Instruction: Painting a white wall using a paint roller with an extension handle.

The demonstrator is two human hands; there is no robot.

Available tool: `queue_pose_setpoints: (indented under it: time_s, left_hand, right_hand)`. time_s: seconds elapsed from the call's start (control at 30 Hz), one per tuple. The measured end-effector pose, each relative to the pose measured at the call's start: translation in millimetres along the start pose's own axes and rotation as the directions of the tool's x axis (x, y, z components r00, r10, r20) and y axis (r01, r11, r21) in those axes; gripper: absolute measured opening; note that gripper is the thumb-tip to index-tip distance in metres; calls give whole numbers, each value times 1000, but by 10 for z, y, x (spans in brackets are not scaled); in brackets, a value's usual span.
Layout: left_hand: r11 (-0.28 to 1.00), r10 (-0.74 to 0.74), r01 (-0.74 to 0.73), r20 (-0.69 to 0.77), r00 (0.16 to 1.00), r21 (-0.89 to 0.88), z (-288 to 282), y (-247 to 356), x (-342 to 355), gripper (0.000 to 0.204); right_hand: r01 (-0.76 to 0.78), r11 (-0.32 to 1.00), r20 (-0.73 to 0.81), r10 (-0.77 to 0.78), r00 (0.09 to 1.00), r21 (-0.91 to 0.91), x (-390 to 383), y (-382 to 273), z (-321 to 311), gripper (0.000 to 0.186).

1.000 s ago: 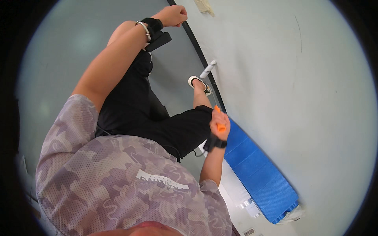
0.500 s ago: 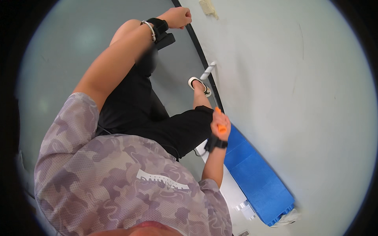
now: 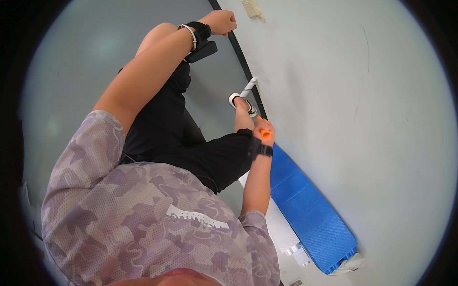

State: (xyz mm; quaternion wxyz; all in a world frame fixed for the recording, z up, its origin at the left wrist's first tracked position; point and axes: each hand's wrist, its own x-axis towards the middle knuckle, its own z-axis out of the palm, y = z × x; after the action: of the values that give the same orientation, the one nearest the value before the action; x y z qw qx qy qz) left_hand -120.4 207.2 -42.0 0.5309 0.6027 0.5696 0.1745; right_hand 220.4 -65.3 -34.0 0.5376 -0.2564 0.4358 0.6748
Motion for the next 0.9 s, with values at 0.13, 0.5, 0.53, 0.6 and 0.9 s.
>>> queue_pose_setpoints:
  time_s: [0.13, 0.5, 0.53, 0.6, 0.9]
  left_hand:
    - [1000, -23, 23, -16, 1000, 8, -51, -72, -33, 23]
    - [995, 62, -64, -19, 998, -77, -300, -13, -127, 23]
    - [993, 69, -71, -20, 997, -92, -308, 24, -117, 22]
    - [993, 82, -82, -7, 997, -82, -237, 53, -78, 22]
    - [1000, 12, -11, 55, 998, -22, 50, 95, -2, 23]
  right_hand:
    - [22, 996, 28, -24, 999, 85, 211, 104, 111, 14]
    - [119, 991, 14, -120, 993, 55, -1345, 705, 138, 8]
    - [124, 991, 19, -125, 992, 60, -1308, 700, 148, 8]
    - [97, 993, 12, -98, 995, 65, -1114, 635, 172, 8]
    - [69, 995, 87, -75, 993, 70, -30, 127, 77, 11]
